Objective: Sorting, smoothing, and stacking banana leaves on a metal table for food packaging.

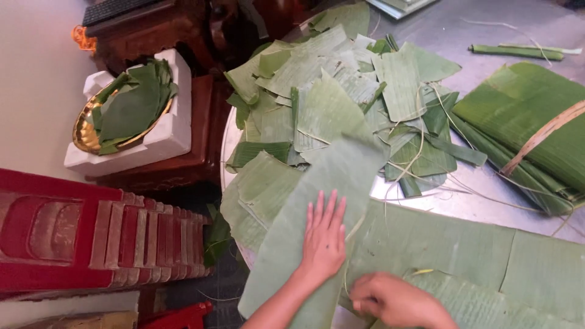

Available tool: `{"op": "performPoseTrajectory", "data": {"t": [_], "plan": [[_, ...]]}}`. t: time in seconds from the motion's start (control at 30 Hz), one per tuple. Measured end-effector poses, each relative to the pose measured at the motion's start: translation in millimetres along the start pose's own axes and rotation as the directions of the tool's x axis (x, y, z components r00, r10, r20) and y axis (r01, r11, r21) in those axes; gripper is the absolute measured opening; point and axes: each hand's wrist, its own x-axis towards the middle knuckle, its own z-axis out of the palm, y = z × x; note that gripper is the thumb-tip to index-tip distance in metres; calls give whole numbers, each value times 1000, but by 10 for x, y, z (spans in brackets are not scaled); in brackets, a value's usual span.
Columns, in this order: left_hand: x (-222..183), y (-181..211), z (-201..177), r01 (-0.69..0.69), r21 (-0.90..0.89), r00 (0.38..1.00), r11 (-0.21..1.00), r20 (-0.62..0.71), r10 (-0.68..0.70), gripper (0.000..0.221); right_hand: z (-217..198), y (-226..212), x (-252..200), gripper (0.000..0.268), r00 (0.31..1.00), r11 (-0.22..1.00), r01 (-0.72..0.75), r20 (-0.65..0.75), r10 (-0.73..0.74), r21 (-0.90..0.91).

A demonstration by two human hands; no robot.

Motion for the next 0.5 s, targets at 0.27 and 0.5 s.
{"op": "performPoseTrajectory", "data": {"t": [0.27,0.5], "plan": [[243,49,32,-33,133,969,991,246,-1,55,-39,219,-72,47,984,986,-72,-150,95,149],[210,9,134,-70,154,970,986,240,31,55,-248,199,-271,52,980,960,86,150,-129,266]]}}
